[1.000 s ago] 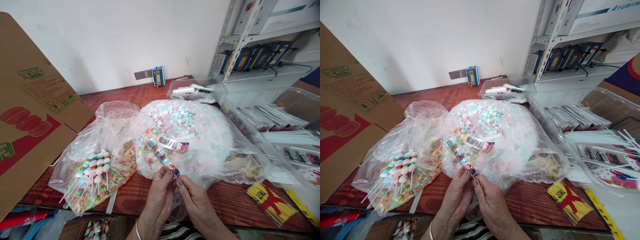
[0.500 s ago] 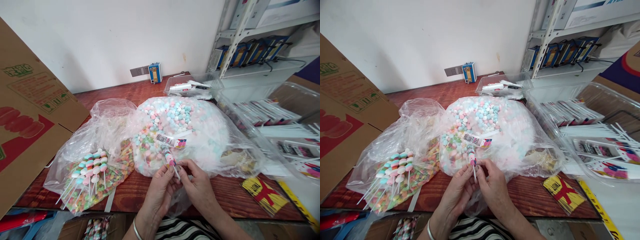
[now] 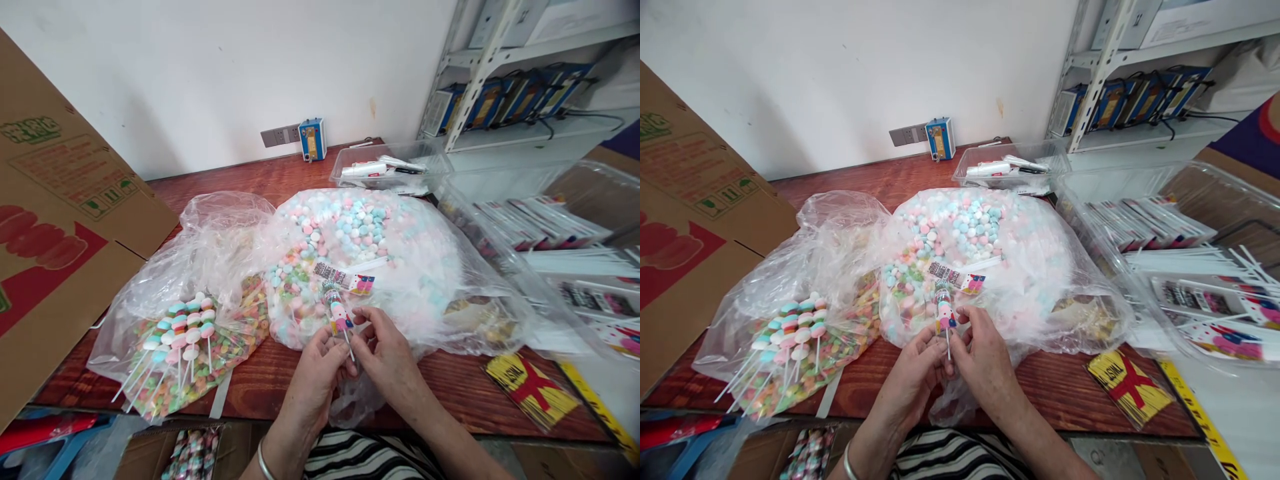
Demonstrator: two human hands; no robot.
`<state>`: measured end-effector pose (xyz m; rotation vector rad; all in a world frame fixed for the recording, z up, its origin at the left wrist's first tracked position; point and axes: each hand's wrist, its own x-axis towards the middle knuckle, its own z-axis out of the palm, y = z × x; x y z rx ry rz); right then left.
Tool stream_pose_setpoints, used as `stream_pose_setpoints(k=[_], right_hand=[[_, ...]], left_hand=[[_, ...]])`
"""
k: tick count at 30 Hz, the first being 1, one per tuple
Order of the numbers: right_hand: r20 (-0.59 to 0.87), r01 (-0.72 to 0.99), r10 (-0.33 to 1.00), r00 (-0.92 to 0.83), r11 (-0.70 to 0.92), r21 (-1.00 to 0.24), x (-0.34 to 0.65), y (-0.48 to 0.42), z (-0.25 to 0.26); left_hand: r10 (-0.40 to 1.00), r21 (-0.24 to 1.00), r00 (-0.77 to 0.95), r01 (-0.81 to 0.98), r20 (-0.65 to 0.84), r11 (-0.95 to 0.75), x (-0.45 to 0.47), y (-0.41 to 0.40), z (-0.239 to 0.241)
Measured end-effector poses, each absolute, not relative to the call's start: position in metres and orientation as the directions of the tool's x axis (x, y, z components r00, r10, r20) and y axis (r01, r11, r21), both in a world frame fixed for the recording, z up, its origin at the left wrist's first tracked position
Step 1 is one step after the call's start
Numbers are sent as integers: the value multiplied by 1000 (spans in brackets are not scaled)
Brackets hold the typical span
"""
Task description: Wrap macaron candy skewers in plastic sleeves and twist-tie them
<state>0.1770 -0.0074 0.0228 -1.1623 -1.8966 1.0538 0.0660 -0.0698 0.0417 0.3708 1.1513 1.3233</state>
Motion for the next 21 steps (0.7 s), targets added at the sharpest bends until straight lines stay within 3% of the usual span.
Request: stream_pose_setpoints(k=[8,16,18,21], right_hand=[[176,355,886,-429,345,-869,171,-2,24],[23,62,910,-414,53,-997,164,-6,29],[17,92,921,-389,57,-994,164,-5,28],[124,204,942,-313,195,-959,170,-4,31]], left_hand=[[859,909,-338,-303,-385,288,62,-61,38],[819,981,-544,-159,-183,113,59,-52,39],[808,990,-576,-122,-128,70,58,-50,40],[830,998,-555,-37,-63,50,56,-47,44]])
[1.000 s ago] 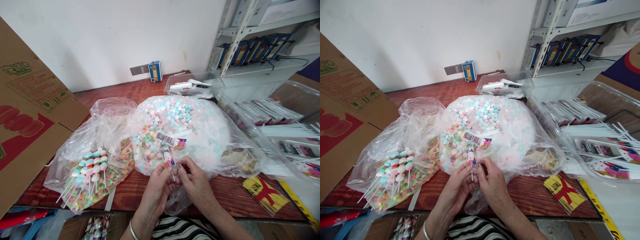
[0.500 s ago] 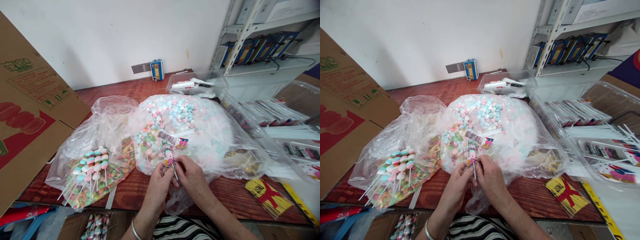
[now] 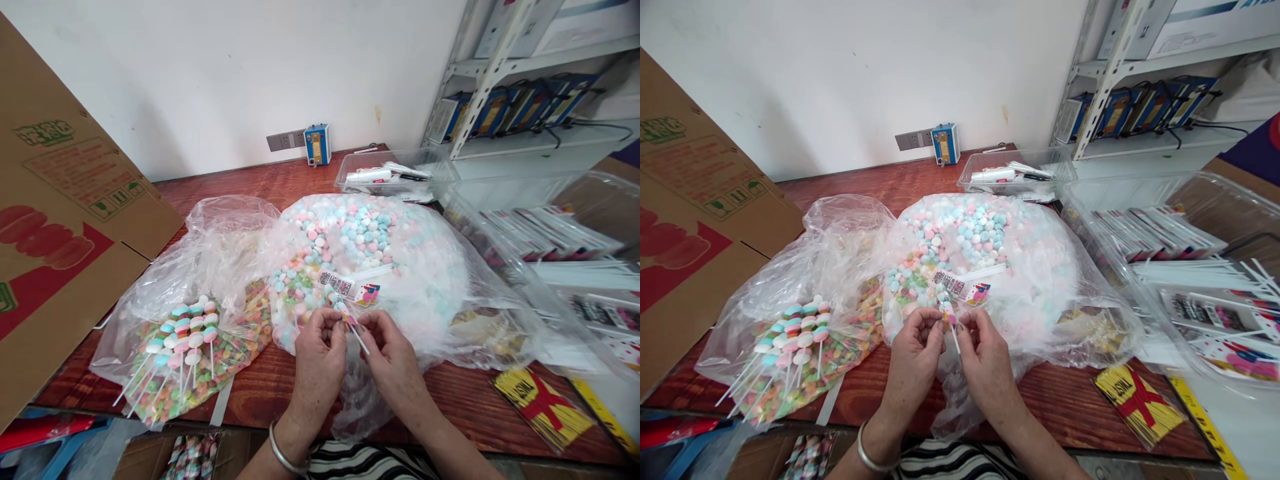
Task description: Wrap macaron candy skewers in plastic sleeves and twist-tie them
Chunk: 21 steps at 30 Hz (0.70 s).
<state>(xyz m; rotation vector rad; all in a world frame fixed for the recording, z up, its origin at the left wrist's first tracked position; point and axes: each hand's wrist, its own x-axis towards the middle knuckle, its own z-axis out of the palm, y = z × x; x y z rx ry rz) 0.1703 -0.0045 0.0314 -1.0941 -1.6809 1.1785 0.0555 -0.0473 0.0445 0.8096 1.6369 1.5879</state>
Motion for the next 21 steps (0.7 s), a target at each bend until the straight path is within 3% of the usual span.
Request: stream_pose_setpoints(k=[4,9,15,21], right_hand=[[286,248,870,-403,404,-880,183,-11,38],[253,356,760,-599,536,-766,192,-14,36],[341,421,647,-682,728,-541,198,-5,34],[254,479,515,-819,857,-193,202,10,40]], left_hand=[[848,992,-528,127,49,21,55,-46,53],[874,944,-451,330,184,-29,56,-47,55],[899,873,-322,472,296,-118,47,-44,52],[922,828,-194,527,336,-191,41,-41,53]])
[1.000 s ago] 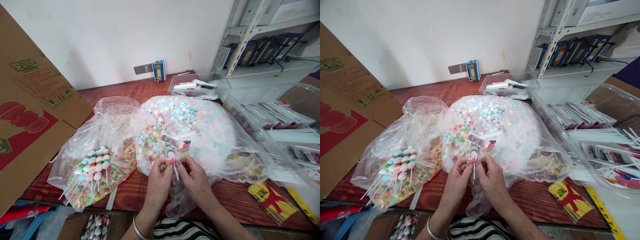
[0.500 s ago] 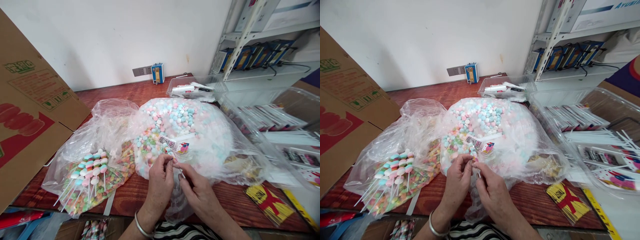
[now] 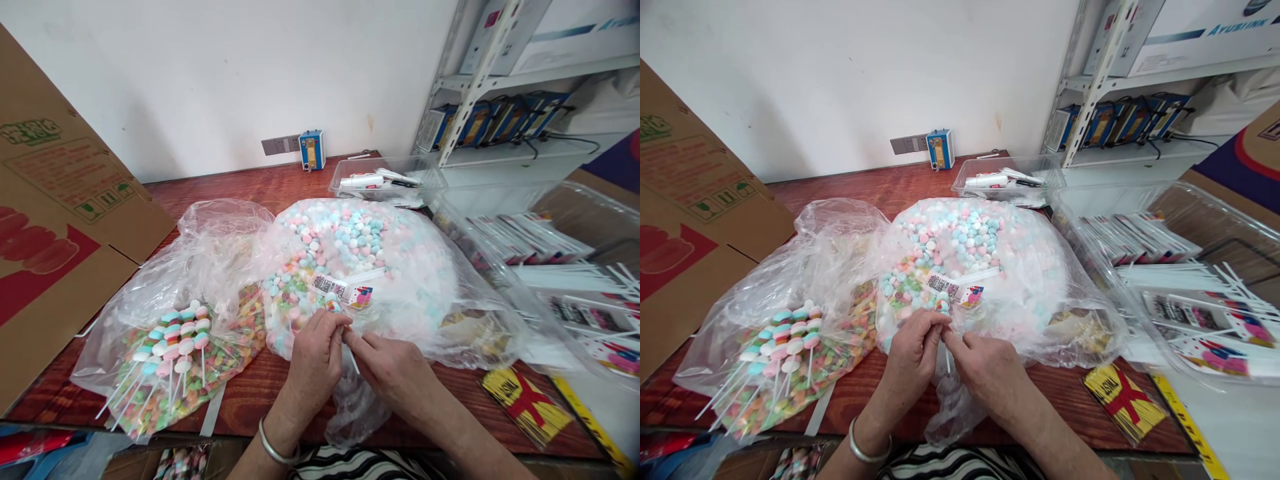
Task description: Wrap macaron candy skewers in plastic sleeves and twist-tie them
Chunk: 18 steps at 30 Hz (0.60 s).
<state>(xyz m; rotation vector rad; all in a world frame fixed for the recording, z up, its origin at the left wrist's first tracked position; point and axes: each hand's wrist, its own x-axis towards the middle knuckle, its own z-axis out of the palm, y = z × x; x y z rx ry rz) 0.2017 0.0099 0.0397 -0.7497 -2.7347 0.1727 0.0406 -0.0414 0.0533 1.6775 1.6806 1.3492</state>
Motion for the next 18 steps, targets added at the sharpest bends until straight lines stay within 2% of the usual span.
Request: stream_pose_setpoints(k=[4,7,10,12,14,16,18], right_hand=[[196,438,450,-871,893,-105,205,18,46],[143,491,497,-856,868,-79,200,21,49],[75,539,550,-832,833,-125,192,22,50],[37,545,560,-827,817,-191,191,23,50],[57,523,563,-825,797,-303,196,20,49],[165,460,592,-789,746,-482,205,12,47],[246,383,713,-656,596,-706,213,1,44]], left_hand=[[927,814,-136,534,349,-228,39,-41,53],[926,813,-111,524,361,-254,41,-41,51],[906,826,-148,490,396,-281,46,-41,44],[894,849,-226,466,387,-250,49,-41,38],[891,883,-312,435,330,-175,51,-42,34],[895,921,-375,380,243,-91,52,-43,32],[902,954,-402,297,154,-30,53,-44,31]])
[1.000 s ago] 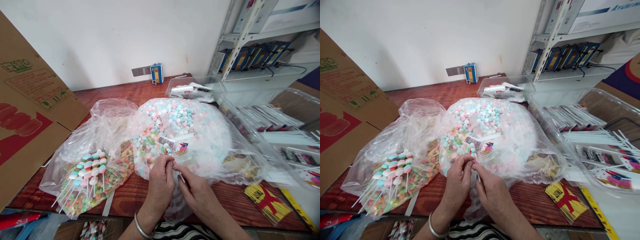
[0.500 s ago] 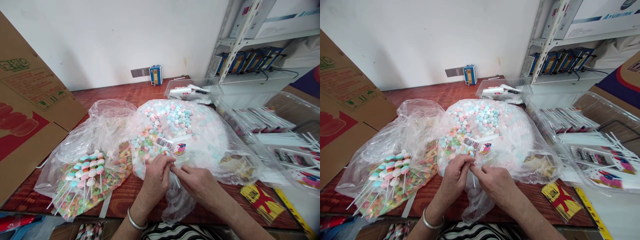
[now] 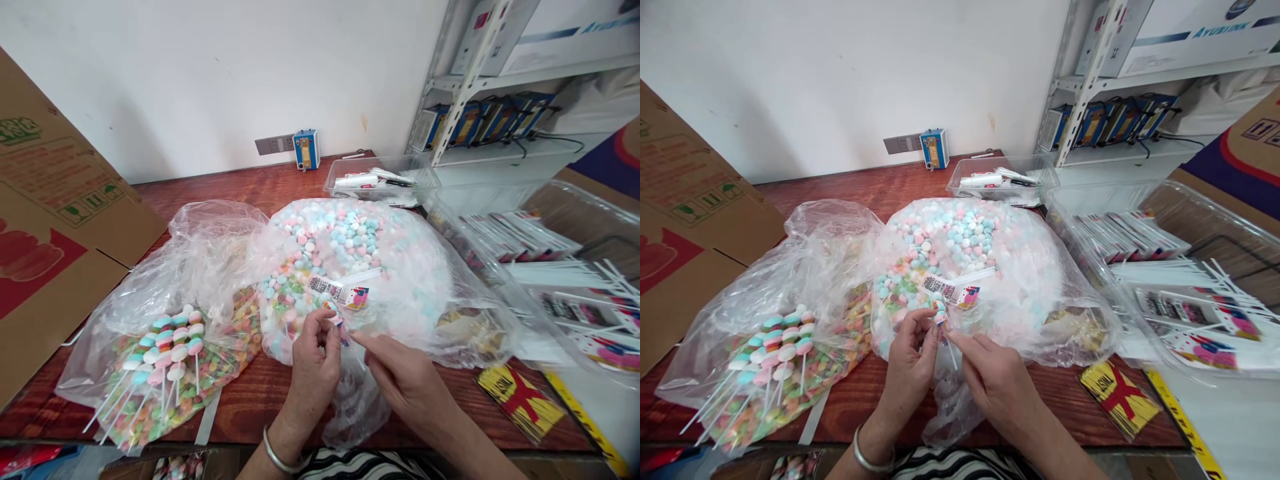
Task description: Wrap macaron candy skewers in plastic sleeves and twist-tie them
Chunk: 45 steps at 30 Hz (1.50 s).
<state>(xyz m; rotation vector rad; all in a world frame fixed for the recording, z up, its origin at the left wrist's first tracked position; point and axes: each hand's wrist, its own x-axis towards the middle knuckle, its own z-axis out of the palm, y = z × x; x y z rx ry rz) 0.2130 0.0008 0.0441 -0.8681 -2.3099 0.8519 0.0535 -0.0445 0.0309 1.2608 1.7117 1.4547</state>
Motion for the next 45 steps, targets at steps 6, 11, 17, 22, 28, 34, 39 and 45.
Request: stream_pose_setpoints(k=[6,11,17,22,28,34,39,45], right_hand=[[-419,153,731,-538,-404,-902,205,-31,24],[-343,187,764,-546,-288,-939,193,-36,15],[122,389,842,-525,365,-846,204,-34,21],[173,306,829,-532,379,-873,197,-39,27],[171,278,907,-385,291,-915,191,-38,28],[238,241,936,-259,301,-923,180,-33,28],[-14,-188,893,-450,-109,-976,177,-33,30],[-197,-277,381,-904,-869,-410,181,-38,33]], left_hand=[[916,993,-398,77,-56,94,65,-54,25],[902,986,-399,-101,-165,136,59,-62,27],[934,818,-141,-536,-329,208,50,-61,48],[919,748,-203,-651,-337,130,69,-57,51],[857,775,-398,-632,-329,4,80,-53,41],[844,933,-474,-351,-251,81,81,-61,36],[881,888,-393,-456,-264,62,77,-64,36],[951,753,94,-589,-294,291,53,-68,36]])
